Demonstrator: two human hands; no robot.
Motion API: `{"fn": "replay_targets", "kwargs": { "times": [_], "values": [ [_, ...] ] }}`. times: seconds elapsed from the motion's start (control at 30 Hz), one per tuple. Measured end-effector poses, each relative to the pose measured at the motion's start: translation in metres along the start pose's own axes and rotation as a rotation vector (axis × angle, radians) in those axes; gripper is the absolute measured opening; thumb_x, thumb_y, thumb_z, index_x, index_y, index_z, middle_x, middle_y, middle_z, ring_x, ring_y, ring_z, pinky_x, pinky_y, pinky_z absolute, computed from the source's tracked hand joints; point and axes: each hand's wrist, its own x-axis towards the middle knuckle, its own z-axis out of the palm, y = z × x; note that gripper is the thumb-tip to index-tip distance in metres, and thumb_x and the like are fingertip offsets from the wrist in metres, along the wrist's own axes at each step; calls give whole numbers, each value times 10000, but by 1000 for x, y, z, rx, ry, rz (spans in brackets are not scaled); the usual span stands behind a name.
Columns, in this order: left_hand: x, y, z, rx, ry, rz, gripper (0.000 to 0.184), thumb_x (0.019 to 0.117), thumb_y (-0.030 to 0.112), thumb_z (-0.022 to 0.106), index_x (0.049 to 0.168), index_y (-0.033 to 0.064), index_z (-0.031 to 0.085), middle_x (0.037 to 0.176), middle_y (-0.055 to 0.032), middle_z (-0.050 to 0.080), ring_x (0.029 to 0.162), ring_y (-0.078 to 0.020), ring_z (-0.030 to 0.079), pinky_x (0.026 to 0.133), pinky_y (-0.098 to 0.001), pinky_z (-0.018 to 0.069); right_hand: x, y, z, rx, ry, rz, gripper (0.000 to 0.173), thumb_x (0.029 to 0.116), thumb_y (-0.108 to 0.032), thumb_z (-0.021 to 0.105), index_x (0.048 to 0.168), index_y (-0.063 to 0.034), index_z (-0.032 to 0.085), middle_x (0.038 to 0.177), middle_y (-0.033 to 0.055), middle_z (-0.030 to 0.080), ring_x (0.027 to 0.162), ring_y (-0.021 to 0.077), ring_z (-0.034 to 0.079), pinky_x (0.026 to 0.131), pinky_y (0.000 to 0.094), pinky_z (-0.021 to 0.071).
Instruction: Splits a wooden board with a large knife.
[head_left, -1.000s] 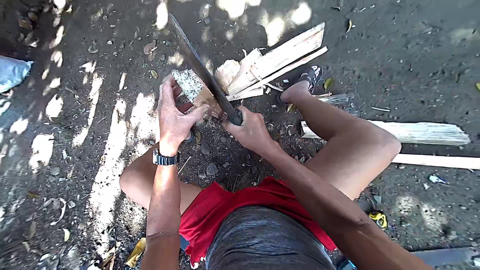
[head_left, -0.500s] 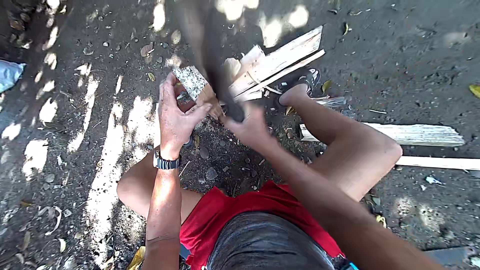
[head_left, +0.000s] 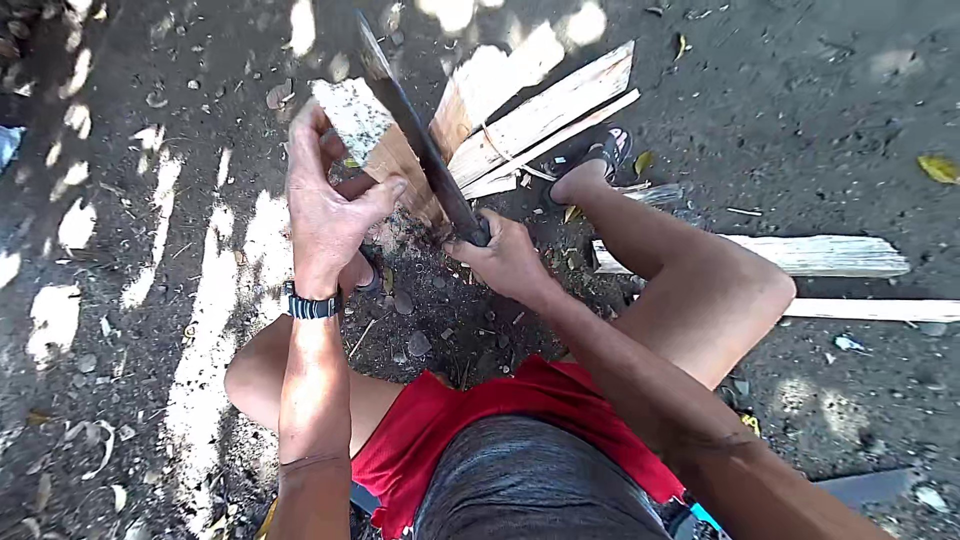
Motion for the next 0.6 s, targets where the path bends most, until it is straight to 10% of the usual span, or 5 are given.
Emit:
{"fn": "replay_targets", "kwargs": {
  "times": [0.27,0.4,0.6],
  "values": [
    [-21,-19,-21,16,-44,14,977,733,197,886,1481,-64,315,1253,-90,625,1121,-153,668,935,-331,615,-8,31,34,662,-150,104,177,943,-181,729,953,-54,606,555,64,544,410,166,536,418,329,522],
    [-18,-1,-22,-32,-23,17,901,712,159,899,1427,-64,398,1247,-141,647,1090,-232,694,898,-403,642,-17,14,15,257,-121,89,382,939,-403,746,1184,-128,648,645,65,631,428,185,573,399,346,522],
    [-22,14,-4,-28,-4,-60,900,727,106,893,1467,-34,400,1342,-154,581,1153,-261,664,877,-418,655,-35,24,1,15,-58,1,525,904,-594,706,1153,-139,624,612,34,604,404,156,549,374,350,495]
  ]
}}
